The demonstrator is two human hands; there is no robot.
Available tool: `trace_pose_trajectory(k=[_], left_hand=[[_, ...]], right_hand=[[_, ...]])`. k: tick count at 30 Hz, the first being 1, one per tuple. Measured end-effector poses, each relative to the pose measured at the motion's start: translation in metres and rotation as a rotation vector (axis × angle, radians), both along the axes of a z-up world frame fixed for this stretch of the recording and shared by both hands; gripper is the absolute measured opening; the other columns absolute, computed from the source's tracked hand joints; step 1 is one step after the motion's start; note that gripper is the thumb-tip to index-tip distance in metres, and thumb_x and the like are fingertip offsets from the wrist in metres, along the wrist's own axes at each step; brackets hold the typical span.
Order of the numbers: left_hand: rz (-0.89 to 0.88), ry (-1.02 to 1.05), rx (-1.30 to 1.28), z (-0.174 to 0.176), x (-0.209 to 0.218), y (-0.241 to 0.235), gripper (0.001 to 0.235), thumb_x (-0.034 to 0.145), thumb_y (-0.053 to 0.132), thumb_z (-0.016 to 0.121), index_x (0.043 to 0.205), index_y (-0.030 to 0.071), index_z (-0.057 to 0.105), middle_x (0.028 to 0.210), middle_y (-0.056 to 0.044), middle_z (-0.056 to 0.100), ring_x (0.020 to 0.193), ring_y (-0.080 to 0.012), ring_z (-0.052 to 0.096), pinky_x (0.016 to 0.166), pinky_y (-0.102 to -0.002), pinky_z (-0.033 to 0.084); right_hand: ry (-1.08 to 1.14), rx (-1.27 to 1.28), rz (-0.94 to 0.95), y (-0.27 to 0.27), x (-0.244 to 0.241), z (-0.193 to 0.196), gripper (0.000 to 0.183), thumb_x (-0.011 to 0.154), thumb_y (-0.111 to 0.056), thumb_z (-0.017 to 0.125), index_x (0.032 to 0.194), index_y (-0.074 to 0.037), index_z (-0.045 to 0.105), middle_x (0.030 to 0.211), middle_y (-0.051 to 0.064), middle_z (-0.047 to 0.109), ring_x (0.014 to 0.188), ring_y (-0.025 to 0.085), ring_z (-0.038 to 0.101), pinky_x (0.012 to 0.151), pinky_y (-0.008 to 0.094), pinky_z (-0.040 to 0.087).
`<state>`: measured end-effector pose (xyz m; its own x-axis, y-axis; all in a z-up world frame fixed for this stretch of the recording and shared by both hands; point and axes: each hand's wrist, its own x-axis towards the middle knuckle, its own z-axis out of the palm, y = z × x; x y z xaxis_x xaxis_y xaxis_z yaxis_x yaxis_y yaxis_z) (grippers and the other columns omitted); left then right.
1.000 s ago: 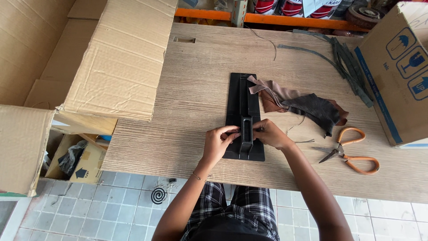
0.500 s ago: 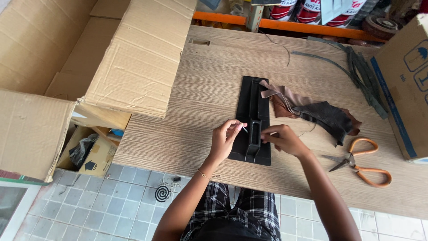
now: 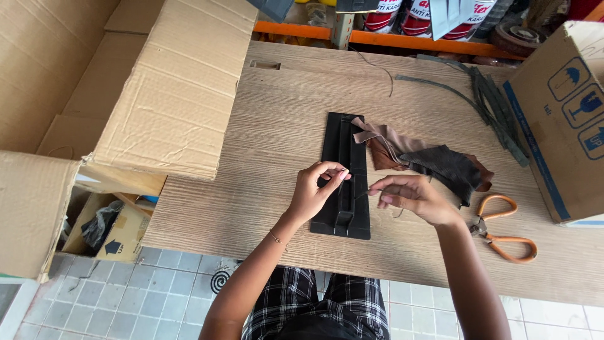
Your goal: Assembling black plastic brackets with fabric pieces and thin wire at a workstation.
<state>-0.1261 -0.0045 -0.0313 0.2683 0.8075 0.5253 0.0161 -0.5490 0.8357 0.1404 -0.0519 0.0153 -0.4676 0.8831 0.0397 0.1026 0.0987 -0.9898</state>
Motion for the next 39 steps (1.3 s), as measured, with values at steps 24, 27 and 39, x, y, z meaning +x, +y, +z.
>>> trace_pose_trajectory(k=[24, 27, 39], left_hand=[[0.107, -0.060, 0.180, 0.025, 0.003, 0.002, 0.032, 0.092, 0.014, 0.081, 0.112, 0.005, 0.057, 0.090, -0.005, 0.080, 0.091, -0.0134, 0.077, 0.091, -0.030, 0.057], [0.114, -0.045, 0.202, 0.026, 0.004, 0.004, 0.033, 0.091, 0.014, 0.081, 0.113, 0.004, 0.058, 0.090, -0.005, 0.080, 0.091, -0.0135, 0.076, 0.090, -0.030, 0.057], [0.134, -0.063, 0.252, 0.037, 0.010, 0.002, 0.033, 0.090, 0.014, 0.082, 0.111, 0.003, 0.059, 0.091, -0.005, 0.080, 0.087, -0.0133, 0.075, 0.085, -0.029, 0.057]], right_hand=[[-0.148, 0.425, -0.270, 0.022, -0.055, -0.028, 0.017, 0.088, -0.012, 0.079, 0.103, -0.003, 0.080, 0.085, 0.004, 0.073, 0.073, 0.008, 0.063, 0.062, 0.024, 0.050], [-0.201, 0.376, -0.295, 0.020, -0.058, -0.020, 0.015, 0.088, -0.013, 0.079, 0.100, -0.004, 0.081, 0.078, 0.004, 0.073, 0.065, 0.008, 0.064, 0.057, 0.025, 0.050], [-0.239, 0.476, -0.333, 0.018, -0.064, -0.004, 0.013, 0.088, -0.011, 0.078, 0.099, -0.005, 0.081, 0.080, 0.006, 0.075, 0.061, 0.008, 0.066, 0.054, 0.023, 0.052]])
